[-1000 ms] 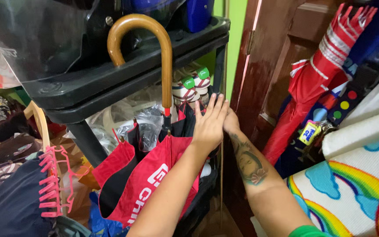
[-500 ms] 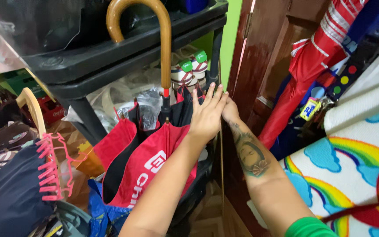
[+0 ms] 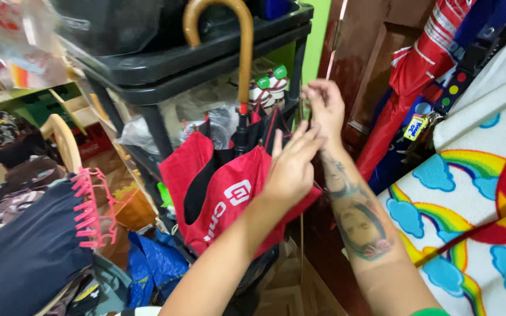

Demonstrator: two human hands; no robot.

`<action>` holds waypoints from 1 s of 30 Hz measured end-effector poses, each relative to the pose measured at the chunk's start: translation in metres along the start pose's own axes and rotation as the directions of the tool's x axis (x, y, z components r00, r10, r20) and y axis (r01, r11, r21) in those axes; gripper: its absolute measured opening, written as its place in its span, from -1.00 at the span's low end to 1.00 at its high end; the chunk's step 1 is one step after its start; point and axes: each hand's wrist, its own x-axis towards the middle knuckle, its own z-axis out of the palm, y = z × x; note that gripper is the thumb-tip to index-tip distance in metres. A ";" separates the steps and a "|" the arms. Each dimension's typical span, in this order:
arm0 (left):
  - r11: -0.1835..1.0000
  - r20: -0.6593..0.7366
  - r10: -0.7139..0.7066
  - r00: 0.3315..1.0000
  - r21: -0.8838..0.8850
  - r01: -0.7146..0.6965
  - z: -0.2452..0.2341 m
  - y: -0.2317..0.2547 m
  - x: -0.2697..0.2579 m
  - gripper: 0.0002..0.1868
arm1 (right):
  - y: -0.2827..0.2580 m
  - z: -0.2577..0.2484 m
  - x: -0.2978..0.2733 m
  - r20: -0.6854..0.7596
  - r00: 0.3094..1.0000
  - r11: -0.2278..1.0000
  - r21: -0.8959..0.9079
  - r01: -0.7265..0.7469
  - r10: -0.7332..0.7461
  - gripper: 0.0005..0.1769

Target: The person wipes down a metal pole, folds a red umbrella, sorts through various pieces of clothing and a blue bag on a chair, and hangs a tan hat on a hook.

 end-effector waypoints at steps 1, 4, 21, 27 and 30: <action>0.999 -0.075 0.009 0.997 -0.047 -0.012 -0.011 0.013 -0.010 -0.36 | -0.029 0.016 0.001 0.104 0.994 0.999 -0.036 0.030 -0.026 -0.73; 0.986 -0.220 0.038 0.975 -0.152 -0.072 -0.048 0.035 -0.030 -0.46 | -0.064 0.071 0.005 0.278 0.960 0.935 -0.349 0.065 0.037 -0.53; 0.983 -0.392 -0.180 0.902 -0.110 0.148 -0.189 0.014 -0.110 -0.48 | 0.007 0.164 0.002 0.238 0.958 0.782 -0.623 0.025 0.159 -0.50; 0.886 -0.309 -0.428 0.849 -0.327 0.327 -0.212 0.026 -0.124 -0.51 | -0.085 0.159 0.001 0.350 0.934 0.950 -0.309 0.048 0.067 -0.48; 0.945 -0.382 -0.282 0.880 -0.268 0.186 -0.198 0.028 -0.143 -0.49 | -0.105 0.147 -0.034 0.393 0.908 0.803 -0.582 0.125 0.143 -0.49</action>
